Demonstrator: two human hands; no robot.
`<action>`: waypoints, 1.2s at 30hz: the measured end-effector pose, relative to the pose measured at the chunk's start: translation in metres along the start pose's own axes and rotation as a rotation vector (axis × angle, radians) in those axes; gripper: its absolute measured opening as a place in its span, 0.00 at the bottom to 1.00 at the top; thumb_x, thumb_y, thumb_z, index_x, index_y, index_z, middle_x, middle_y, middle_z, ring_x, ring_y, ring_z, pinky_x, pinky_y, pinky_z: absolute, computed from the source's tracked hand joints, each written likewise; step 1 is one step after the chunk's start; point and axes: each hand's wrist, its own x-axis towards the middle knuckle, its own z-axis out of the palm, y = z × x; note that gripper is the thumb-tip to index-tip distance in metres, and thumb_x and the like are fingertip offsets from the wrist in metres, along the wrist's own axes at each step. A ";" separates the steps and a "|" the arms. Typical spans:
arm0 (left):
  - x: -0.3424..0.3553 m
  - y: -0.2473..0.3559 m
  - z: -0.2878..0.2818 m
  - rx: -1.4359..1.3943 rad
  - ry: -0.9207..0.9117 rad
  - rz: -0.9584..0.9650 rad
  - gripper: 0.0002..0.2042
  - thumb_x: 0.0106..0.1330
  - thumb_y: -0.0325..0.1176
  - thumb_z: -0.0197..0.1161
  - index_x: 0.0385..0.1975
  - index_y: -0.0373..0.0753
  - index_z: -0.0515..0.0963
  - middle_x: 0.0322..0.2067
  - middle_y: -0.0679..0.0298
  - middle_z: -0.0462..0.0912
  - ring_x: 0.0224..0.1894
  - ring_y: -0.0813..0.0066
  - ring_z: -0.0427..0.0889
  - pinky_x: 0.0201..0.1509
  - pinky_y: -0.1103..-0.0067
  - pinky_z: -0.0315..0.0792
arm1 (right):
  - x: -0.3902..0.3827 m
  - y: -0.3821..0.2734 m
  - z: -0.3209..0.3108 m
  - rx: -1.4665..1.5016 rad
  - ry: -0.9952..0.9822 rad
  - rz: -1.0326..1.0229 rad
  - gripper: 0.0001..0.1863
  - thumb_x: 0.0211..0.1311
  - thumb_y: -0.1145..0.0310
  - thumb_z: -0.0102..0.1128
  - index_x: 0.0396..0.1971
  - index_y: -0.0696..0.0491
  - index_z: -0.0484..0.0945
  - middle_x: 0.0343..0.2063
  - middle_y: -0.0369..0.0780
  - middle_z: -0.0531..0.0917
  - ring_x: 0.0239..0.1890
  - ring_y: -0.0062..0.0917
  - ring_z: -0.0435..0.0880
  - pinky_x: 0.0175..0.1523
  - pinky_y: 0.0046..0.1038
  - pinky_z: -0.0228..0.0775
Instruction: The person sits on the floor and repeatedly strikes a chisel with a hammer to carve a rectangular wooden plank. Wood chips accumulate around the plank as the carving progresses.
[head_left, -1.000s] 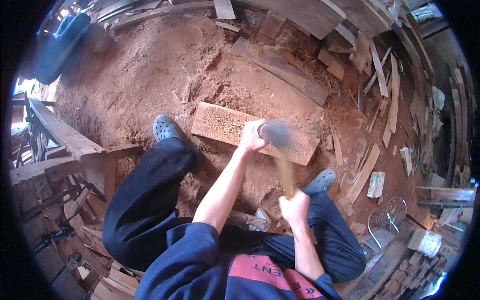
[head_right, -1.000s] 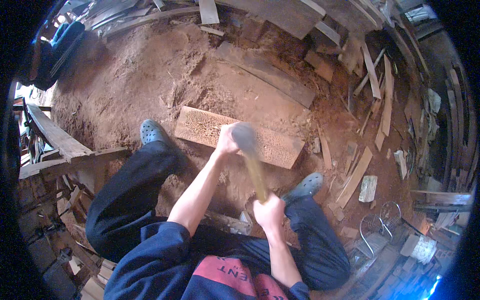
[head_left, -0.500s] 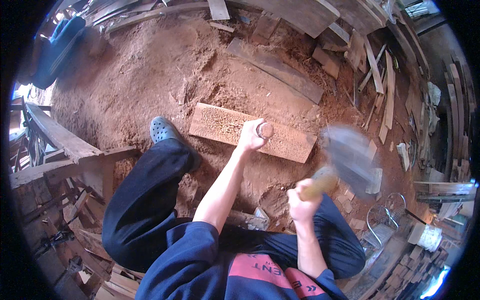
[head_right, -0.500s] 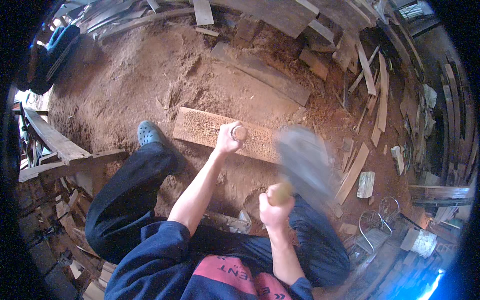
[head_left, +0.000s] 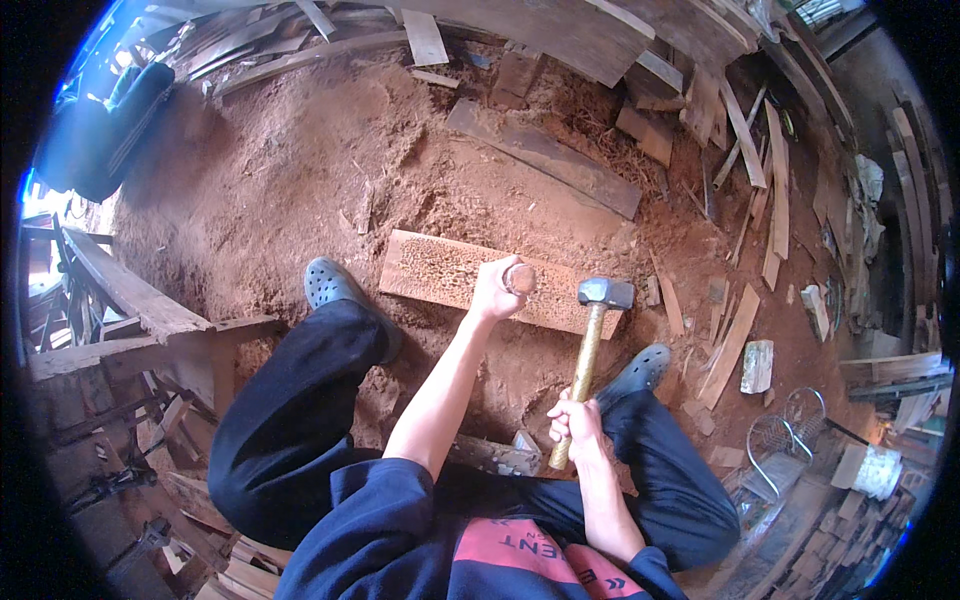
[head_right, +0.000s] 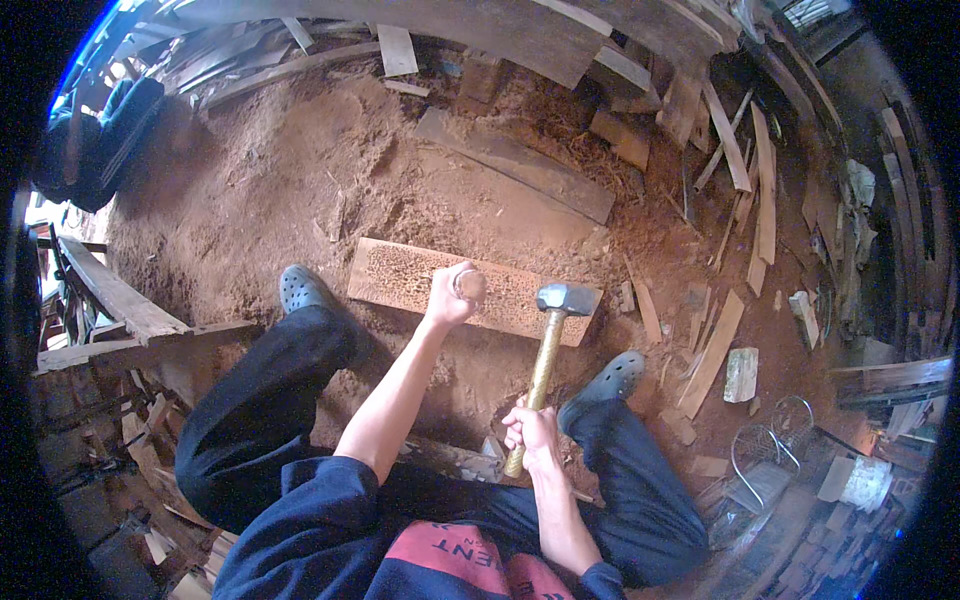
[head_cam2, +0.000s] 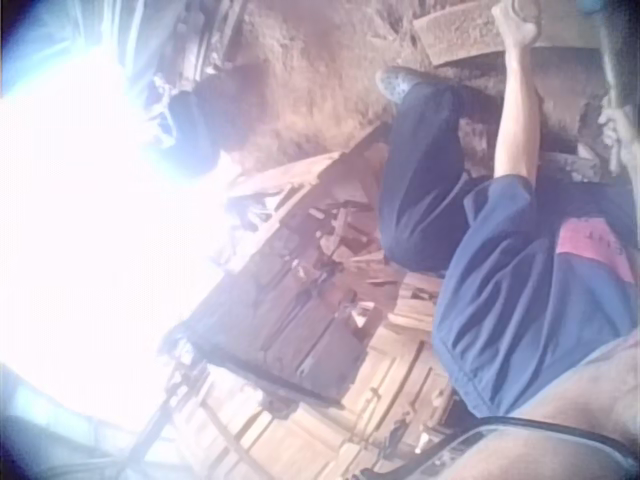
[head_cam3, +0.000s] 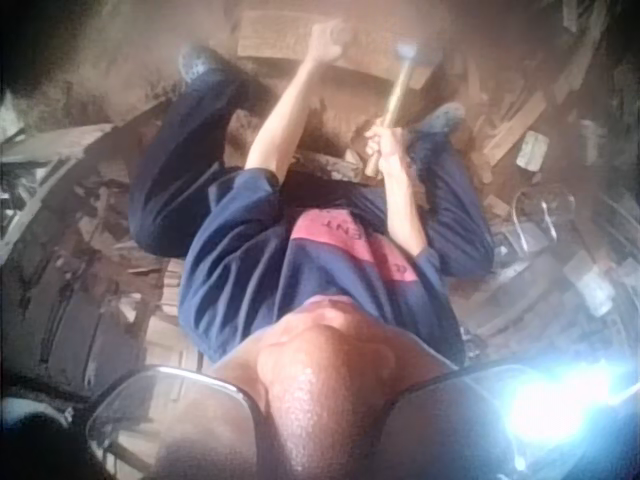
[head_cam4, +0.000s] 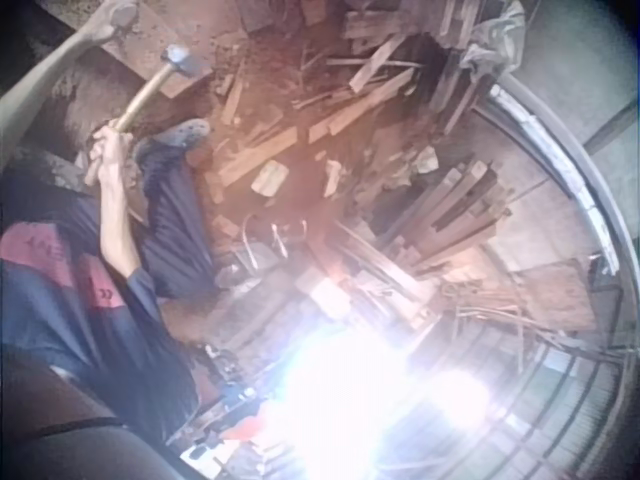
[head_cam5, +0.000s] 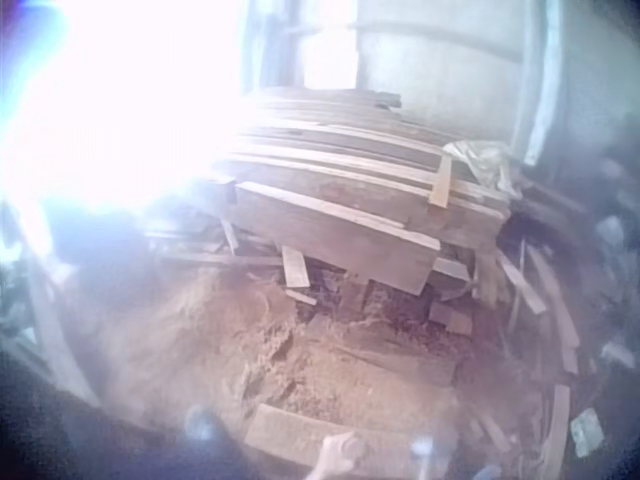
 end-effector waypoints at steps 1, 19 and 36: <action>-0.001 -0.002 0.000 -0.005 0.007 0.018 0.09 0.44 0.35 0.62 0.20 0.37 0.73 0.16 0.57 0.75 0.20 0.66 0.77 0.26 0.76 0.70 | 0.005 0.003 0.000 0.022 0.004 0.039 0.13 0.40 0.83 0.53 0.25 0.49 0.64 0.09 0.29 0.62 0.06 0.14 0.59 0.13 0.21 0.54; 0.000 -0.002 0.005 -0.050 0.048 -0.027 0.06 0.39 0.27 0.61 0.17 0.36 0.72 0.15 0.63 0.76 0.19 0.76 0.75 0.26 0.80 0.69 | 0.051 0.039 0.011 0.248 0.044 0.435 0.11 0.44 0.80 0.49 0.15 0.48 0.61 0.08 0.29 0.58 0.07 0.17 0.58 0.14 0.24 0.53; 0.000 0.011 0.000 0.046 -0.023 -0.042 0.07 0.41 0.24 0.63 0.20 0.35 0.71 0.18 0.58 0.75 0.22 0.71 0.76 0.28 0.77 0.68 | 0.054 0.040 0.007 0.320 -0.137 0.364 0.09 0.46 0.73 0.50 0.13 0.48 0.61 0.08 0.28 0.58 0.08 0.17 0.58 0.17 0.25 0.54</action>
